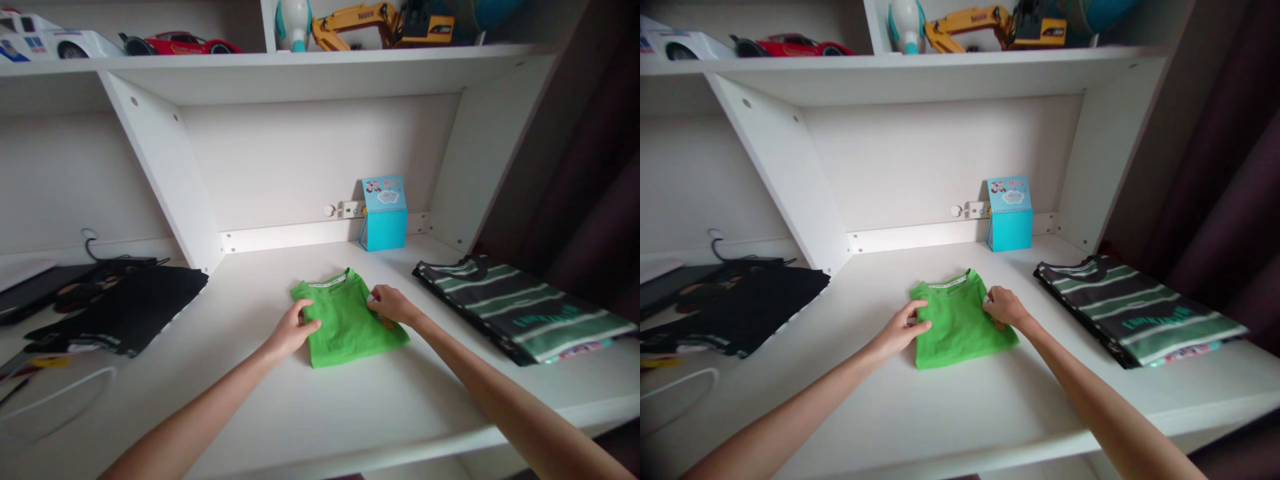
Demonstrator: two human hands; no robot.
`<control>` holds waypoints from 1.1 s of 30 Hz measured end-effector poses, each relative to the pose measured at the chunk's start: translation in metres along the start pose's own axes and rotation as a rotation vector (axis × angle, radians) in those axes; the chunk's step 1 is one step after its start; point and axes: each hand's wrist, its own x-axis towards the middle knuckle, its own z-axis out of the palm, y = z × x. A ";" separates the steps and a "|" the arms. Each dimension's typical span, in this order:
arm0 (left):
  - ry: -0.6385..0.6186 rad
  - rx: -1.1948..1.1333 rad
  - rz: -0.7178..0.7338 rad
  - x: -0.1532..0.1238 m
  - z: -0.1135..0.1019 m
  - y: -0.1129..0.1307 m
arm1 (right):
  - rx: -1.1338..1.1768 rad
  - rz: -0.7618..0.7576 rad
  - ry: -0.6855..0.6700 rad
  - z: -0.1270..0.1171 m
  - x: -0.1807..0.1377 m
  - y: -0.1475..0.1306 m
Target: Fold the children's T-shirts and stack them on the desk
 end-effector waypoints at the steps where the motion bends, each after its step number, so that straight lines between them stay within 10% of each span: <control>1: -0.006 -0.090 -0.036 -0.001 0.000 0.002 | 0.019 0.001 0.005 -0.001 -0.001 0.001; 13: 0.027 -0.219 0.078 0.006 0.030 0.029 | 0.196 -0.171 0.193 -0.041 -0.032 0.023; 24: -0.045 -0.186 0.539 0.067 0.187 0.151 | -0.098 0.180 0.544 -0.165 -0.051 0.179; 29: -0.117 -0.187 0.479 0.072 0.254 0.164 | -0.230 0.430 0.499 -0.167 -0.052 0.245; 33: -0.197 -0.101 0.324 0.076 0.269 0.147 | -0.328 0.327 0.401 -0.139 -0.043 0.273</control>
